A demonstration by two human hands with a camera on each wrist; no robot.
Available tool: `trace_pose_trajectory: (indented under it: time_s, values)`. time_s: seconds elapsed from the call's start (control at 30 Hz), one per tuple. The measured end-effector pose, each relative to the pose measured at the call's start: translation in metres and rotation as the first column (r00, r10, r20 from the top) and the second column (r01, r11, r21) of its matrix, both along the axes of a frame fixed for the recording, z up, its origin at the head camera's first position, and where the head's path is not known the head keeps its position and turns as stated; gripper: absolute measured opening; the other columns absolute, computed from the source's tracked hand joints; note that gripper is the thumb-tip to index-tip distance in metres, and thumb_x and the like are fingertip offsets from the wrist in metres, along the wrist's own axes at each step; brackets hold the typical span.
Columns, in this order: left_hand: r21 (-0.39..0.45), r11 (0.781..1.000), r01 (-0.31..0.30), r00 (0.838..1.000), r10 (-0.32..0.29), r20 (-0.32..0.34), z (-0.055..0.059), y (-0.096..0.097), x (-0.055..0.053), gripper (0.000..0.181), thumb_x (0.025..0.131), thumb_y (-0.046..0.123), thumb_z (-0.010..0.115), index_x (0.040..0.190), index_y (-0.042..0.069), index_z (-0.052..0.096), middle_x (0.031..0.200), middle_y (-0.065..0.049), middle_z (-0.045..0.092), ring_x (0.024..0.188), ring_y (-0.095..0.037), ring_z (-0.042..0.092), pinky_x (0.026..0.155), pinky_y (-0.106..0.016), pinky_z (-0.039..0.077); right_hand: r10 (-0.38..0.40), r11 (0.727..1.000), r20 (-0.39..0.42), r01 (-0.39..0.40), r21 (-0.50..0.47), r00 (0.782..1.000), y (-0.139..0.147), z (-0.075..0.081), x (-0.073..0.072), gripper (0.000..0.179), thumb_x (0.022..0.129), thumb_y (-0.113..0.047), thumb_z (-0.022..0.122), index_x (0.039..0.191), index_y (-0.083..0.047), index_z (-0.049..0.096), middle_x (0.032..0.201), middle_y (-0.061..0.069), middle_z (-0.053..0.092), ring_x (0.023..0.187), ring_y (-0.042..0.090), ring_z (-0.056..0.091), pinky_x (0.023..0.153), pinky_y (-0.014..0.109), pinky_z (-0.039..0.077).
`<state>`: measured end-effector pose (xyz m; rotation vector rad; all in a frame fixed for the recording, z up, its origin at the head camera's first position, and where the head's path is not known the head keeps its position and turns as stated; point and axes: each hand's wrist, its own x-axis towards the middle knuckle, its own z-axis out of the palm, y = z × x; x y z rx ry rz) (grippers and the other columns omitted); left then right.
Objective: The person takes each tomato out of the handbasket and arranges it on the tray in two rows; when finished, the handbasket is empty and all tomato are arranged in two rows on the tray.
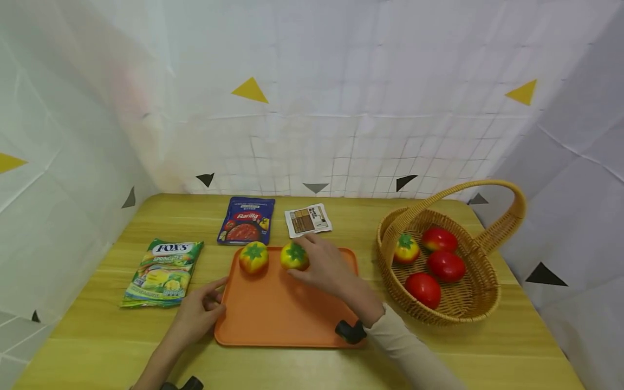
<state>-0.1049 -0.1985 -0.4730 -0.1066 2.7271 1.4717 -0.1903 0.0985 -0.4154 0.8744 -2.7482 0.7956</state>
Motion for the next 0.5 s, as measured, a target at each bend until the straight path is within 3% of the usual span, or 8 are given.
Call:
trace_pose_trajectory:
  time_s: [0.5]
  values:
    - [0.001,1.000,0.006,1.000,-0.006,-0.003,0.000,0.000,0.001,0.060,0.079,-0.004,0.069,0.138,0.006,0.061,0.086,-0.005,0.059,0.067,-0.015,0.057,0.055,-0.025,0.046,0.011,1.000,0.058,-0.011,0.009,0.998,-0.008,-0.025,-0.012,0.066,0.076,-0.030,0.087,0.133,-0.009,0.061,0.127,0.009,0.059,0.107,0.027,0.059,0.089,0.045,0.050]
